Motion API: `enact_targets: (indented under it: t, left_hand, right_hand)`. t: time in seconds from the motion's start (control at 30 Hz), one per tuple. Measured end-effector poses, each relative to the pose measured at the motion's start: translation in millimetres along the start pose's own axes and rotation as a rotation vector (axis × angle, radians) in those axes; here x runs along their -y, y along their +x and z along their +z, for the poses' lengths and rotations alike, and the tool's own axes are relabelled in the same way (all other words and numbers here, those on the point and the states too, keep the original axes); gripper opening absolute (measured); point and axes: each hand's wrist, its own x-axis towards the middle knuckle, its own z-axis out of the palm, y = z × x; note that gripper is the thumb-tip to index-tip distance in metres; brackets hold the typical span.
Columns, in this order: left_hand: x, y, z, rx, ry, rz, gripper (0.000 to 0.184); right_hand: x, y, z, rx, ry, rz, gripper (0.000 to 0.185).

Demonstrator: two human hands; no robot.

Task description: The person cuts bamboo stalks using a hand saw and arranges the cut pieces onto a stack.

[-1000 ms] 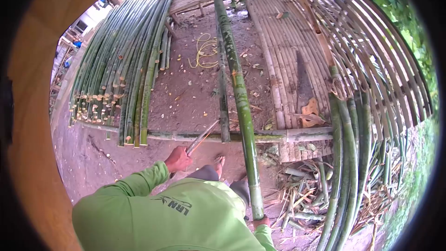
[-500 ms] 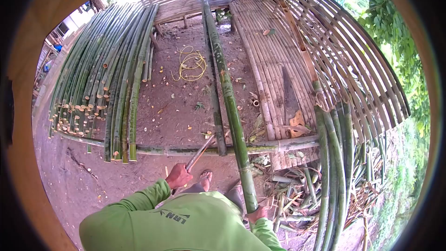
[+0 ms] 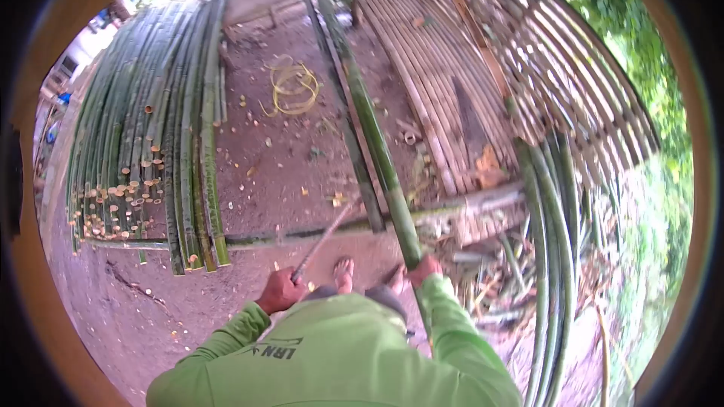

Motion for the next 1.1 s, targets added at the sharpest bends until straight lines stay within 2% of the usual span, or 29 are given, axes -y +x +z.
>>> enact_targets:
  t: [0.07, 0.2, 0.27, 0.37, 0.47, 0.63, 0.73, 0.77, 0.87, 0.97, 1.1]
  left_hand:
    - [5.4, -13.3, -30.2, -0.006, -0.02, 0.063, 0.024]
    - [11.5, -14.1, -70.5, -0.018, 0.075, 0.131, 0.033]
    - [6.5, -2.9, -78.3, 0.053, 0.095, 0.213, 0.034]
    - [-3.6, 22.9, -65.2, 0.12, 0.072, 0.317, 0.03]
    - [-0.9, 40.7, -46.8, 0.185, 0.065, 0.347, 0.026]
    - [3.5, 74.4, -6.8, 0.32, 0.101, 0.419, 0.017]
    - [7.5, 91.0, 5.3, 0.326, 0.105, 0.486, 0.017]
    - [7.1, 95.0, 7.1, 0.355, 0.13, 0.436, 0.015]
    - [19.0, 108.4, 15.1, 0.352, 0.152, 0.452, 0.014]
    - [24.5, 112.6, 10.2, 0.326, 0.16, 0.533, 0.013]
    - [20.4, 121.3, 11.0, 0.365, 0.139, 0.496, 0.012]
  right_hand:
    - [11.2, 6.9, 7.2, -0.028, -0.027, 0.01, 0.068]
    - [17.7, 6.9, 27.3, -0.17, 0.057, 0.032, 0.045]
    - [15.4, 13.9, 43.1, -0.224, 0.119, 0.061, 0.059]
    - [26.9, 4.5, 28.5, -0.164, 0.105, 0.091, 0.058]
    - [26.3, 1.7, 27.2, -0.179, 0.133, 0.065, 0.055]
    - [30.7, 0.4, 25.2, -0.184, 0.172, 0.141, 0.048]
    - [29.9, 2.3, 30.1, -0.237, 0.161, 0.153, 0.044]
    - [29.0, 3.3, 32.7, -0.261, 0.157, 0.155, 0.042]
    - [30.8, 0.1, 27.8, -0.187, 0.166, 0.17, 0.046]
    - [32.2, -1.9, 27.0, -0.202, 0.178, 0.175, 0.045]
    - [36.3, 0.2, 34.9, -0.251, 0.18, 0.224, 0.045]
